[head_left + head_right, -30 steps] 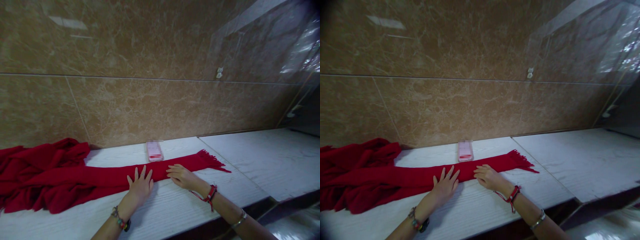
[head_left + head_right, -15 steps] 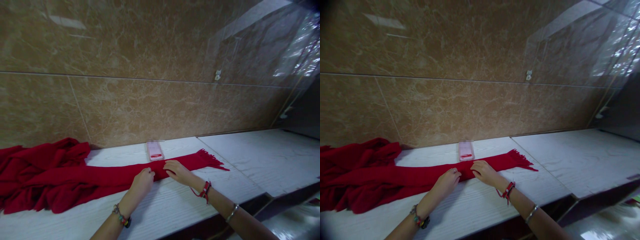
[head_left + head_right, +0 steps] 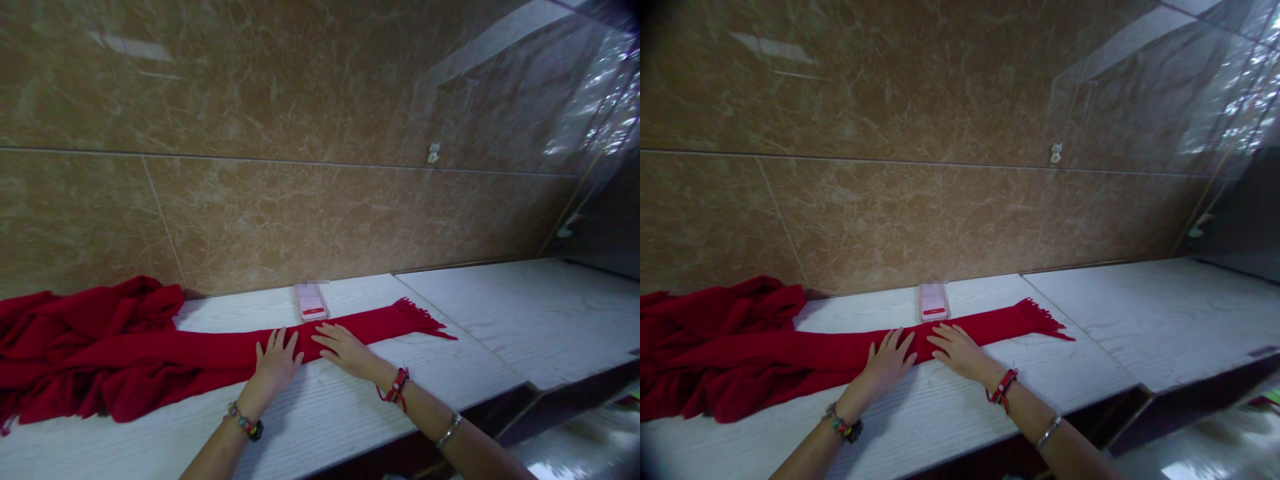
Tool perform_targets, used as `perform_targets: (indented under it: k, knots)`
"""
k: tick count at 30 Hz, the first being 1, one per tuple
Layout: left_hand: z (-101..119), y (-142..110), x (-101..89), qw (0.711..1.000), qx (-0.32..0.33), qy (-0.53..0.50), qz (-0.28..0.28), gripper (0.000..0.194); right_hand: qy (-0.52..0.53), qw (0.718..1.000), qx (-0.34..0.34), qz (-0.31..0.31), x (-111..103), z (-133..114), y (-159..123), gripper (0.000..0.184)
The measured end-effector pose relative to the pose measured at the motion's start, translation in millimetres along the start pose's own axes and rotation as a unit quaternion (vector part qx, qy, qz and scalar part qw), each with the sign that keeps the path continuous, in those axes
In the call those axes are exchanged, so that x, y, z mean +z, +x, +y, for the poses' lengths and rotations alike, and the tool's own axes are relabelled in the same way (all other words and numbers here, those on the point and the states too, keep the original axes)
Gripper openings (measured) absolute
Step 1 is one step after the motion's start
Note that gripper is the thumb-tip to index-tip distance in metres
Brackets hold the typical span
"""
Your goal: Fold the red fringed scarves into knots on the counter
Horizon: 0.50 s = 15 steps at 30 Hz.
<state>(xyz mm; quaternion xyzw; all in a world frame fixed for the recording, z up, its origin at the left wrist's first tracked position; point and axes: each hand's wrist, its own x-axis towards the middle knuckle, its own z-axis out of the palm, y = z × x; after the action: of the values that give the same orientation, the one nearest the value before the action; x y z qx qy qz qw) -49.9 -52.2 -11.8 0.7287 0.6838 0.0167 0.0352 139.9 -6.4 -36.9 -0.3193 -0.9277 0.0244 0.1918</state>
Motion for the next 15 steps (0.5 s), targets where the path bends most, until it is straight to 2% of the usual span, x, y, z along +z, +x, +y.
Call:
perform_targets:
  k: [2, 5, 11, 13, 15]
  knots:
    - [1, 0, 6.3, 0.999, -0.033, -0.015, -0.021, 0.051, -0.017, 1.0, 0.014, -0.004, 0, 0, 2, 0.042]
    - [3, 1, 12.4, 0.997, -0.073, -0.033, -0.018, 0.054, -0.043, 0.999, 0.025, -0.022, 1, -5, 6, 0.046]
    - [3, -1, 10.4, 0.995, -0.088, -0.033, -0.039, 0.058, -0.05, 0.998, -0.001, -0.029, 8, -23, 15, 0.049]
    - [2, -1, 10.4, 0.995, -0.089, -0.028, -0.037, 0.058, -0.059, 0.998, 0.018, -0.031, 9, -16, 11, 0.05]
    - [2, -1, 11.9, 0.995, -0.091, -0.022, -0.03, 0.057, -0.073, 0.996, 0.043, -0.036, 7, 1, 1, 0.05]
